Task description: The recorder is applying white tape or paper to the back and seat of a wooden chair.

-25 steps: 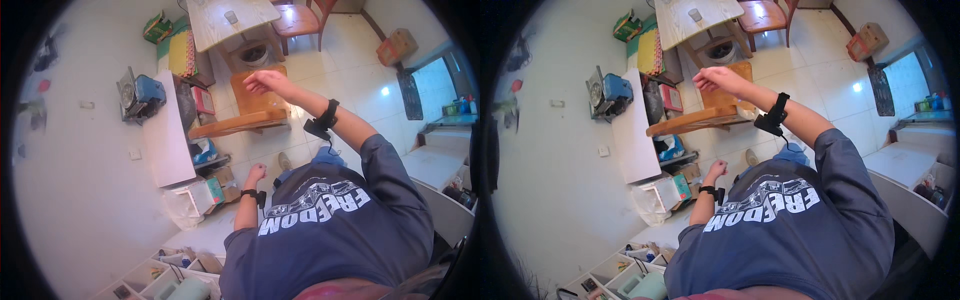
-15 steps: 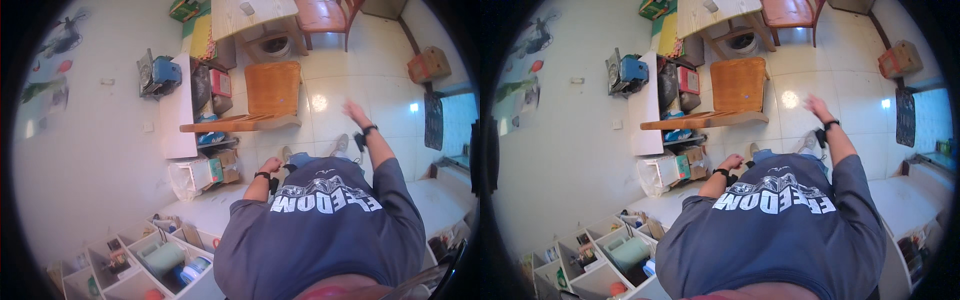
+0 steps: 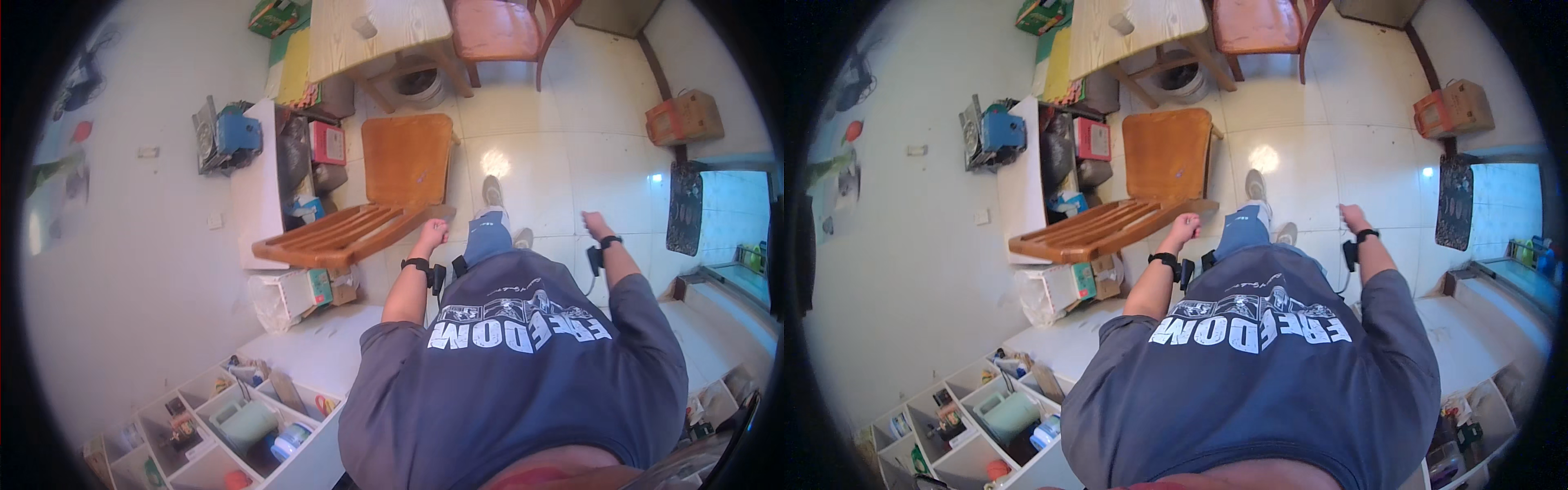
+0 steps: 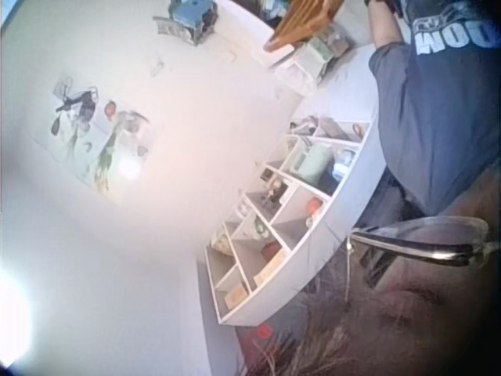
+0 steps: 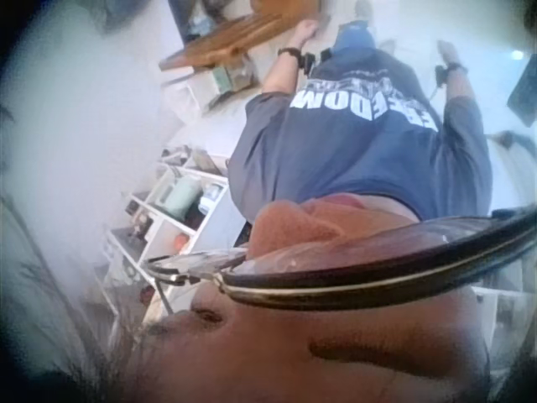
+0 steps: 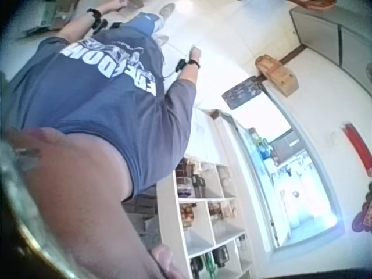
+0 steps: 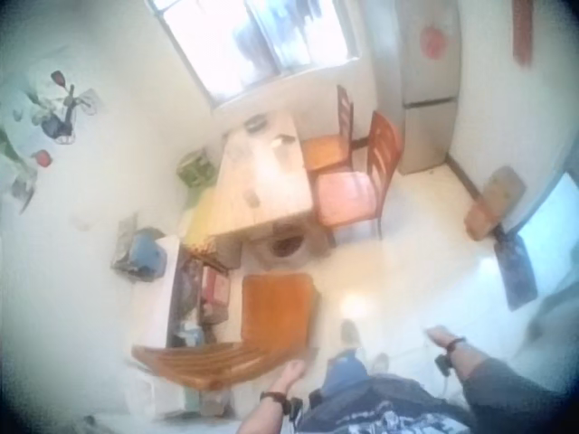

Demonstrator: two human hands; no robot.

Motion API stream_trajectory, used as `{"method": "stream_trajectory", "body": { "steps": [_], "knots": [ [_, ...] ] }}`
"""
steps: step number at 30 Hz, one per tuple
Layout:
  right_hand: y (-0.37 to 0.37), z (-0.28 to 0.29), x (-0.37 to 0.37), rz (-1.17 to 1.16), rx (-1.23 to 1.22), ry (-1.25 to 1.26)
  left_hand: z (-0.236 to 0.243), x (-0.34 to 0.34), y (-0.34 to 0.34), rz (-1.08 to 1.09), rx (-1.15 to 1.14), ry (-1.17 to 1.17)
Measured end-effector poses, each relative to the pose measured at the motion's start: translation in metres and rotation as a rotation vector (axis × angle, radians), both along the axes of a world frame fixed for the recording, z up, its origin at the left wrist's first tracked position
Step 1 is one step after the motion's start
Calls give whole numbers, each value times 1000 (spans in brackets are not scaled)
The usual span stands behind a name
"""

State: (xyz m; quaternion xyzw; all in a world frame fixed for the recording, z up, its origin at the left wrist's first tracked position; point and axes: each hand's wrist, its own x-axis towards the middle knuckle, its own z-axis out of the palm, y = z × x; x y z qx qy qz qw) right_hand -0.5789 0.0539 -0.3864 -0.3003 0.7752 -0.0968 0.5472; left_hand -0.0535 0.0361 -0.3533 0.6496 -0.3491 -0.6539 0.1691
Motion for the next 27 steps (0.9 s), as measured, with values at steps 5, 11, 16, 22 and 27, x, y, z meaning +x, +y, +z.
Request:
{"method": "stream_trajectory", "body": {
  "steps": [5,11,16,22,27],
  "knots": [
    [-94,36,101,406,-15,45,-19,-7,-44,330,407,-14],
    [-173,68,56,470,54,123,-36,-20,-185,571,242,248],
    [-237,70,9,347,169,199,-12,-14,-319,927,-31,422],
    [-292,54,15,141,130,110,-8,-14,-365,748,152,189],
    [-336,25,8,199,72,-34,-21,-22,-322,511,223,-142]
  ]
}}
